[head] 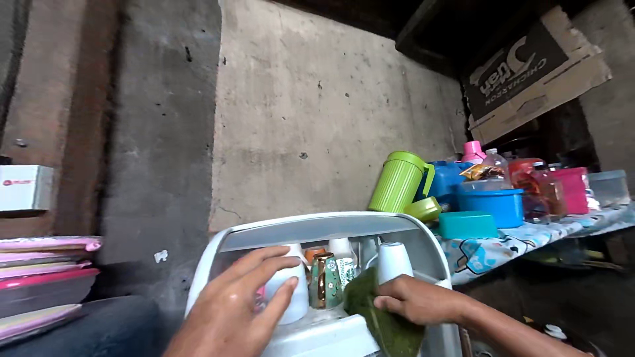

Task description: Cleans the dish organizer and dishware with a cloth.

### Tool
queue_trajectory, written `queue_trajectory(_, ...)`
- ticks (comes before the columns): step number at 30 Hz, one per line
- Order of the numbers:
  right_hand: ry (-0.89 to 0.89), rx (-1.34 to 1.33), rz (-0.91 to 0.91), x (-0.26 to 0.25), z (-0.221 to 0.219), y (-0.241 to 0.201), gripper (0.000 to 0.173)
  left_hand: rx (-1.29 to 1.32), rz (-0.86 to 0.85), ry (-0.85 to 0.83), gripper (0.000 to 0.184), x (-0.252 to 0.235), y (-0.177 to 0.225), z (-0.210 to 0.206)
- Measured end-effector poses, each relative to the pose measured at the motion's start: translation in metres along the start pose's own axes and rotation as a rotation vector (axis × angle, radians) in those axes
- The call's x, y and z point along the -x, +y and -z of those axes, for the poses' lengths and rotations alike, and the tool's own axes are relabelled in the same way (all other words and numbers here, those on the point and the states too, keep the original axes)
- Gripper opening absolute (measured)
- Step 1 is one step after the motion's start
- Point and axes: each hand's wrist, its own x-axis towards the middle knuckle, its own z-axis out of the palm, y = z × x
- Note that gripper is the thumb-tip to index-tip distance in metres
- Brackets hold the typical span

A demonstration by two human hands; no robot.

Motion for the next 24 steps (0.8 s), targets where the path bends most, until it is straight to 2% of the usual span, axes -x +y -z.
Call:
queue_trajectory(3, 0.257, -0.132, -0.123, 0.008, -0.009, -0.002, 0.031, 0.021, 0.084, -0.094, 0.031, 0.014, -0.021, 0.043)
queue_trajectory(7, 0.881, -0.659, -0.225, 0.001, 0.028, -0.009, 0.029, 0.063, 0.171, -0.137, 0.031, 0.033, -0.055, 0.075)
queue_trajectory(10, 1.289, -0.858, -0.286, -0.003, 0.075, -0.027, 0.025, -0.043, 0.052, -0.059, 0.026, 0.027, -0.068, 0.058)
queue_trajectory(12, 1.449, -0.706, -0.395, -0.009, 0.097, -0.039, 0.024, -0.135, -0.092, 0.047, 0.024, 0.009, -0.075, 0.024)
queue_trajectory(15, 1.406, -0.337, -0.412, -0.035, 0.1, -0.03, 0.035, -0.201, -0.181, 0.074, 0.021, -0.018, -0.082, -0.012)
queue_trajectory(18, 1.251, -0.302, -0.495, -0.113, 0.081, -0.045, 0.05, -0.223, -0.155, 0.021, 0.025, -0.022, -0.079, -0.028)
queue_trajectory(19, 1.211, -0.249, -0.439, -0.141, 0.071, -0.061, 0.044, -0.255, -0.15, 0.016, 0.026, -0.021, -0.077, -0.032)
queue_trajectory(21, 1.08, -0.05, -0.206, -0.192, 0.046, -0.1, 0.021, -0.325, -0.135, 0.008, 0.027, -0.016, -0.075, -0.035)
queue_trajectory(22, 0.939, 0.037, -0.098, -0.212, 0.036, -0.119, 0.017, -0.347, -0.118, -0.001, 0.024, -0.013, -0.074, -0.035)
queue_trajectory(24, 0.647, 0.143, 0.107, -0.24, 0.029, -0.145, 0.022, -0.357, -0.084, -0.029, 0.022, -0.005, -0.072, -0.034)
